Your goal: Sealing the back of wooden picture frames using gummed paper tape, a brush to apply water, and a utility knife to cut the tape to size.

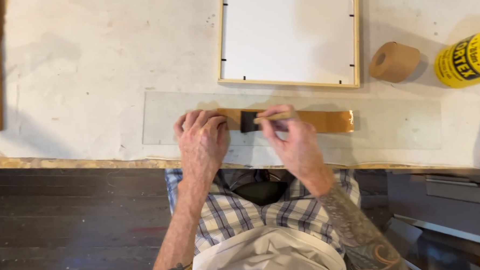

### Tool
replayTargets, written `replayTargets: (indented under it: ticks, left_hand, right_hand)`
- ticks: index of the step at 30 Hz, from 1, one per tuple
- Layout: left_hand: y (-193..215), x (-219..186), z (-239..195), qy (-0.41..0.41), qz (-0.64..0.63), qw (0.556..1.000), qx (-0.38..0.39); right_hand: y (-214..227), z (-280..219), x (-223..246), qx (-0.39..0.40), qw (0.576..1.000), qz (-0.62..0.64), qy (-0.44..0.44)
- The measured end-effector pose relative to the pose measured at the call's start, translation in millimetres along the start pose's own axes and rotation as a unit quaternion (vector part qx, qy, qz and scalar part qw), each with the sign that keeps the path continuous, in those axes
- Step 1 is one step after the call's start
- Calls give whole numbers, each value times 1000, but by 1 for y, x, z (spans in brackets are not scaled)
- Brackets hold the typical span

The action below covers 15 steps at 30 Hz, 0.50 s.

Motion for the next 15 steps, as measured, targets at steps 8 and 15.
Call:
replayTargets:
  ticks: [8, 15]
  left_hand:
    - [-3, 1, 0, -12, 0, 1000, -2]
    - [-2, 6, -3, 9, -6, 1000, 4]
  right_hand:
    - [173, -49, -38, -90, 981, -170, -38]
    - [104, -12, 21, -111, 990, -89, 19]
Point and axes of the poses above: each hand's wrist, its own z-axis towards the middle knuckle, its own y-axis out of the back of the hand, x = y × z, the point moved 9 cm from there along z, towards the middle knuckle, and after that the axes turned 4 degrees about y, right-handed, at the moved point
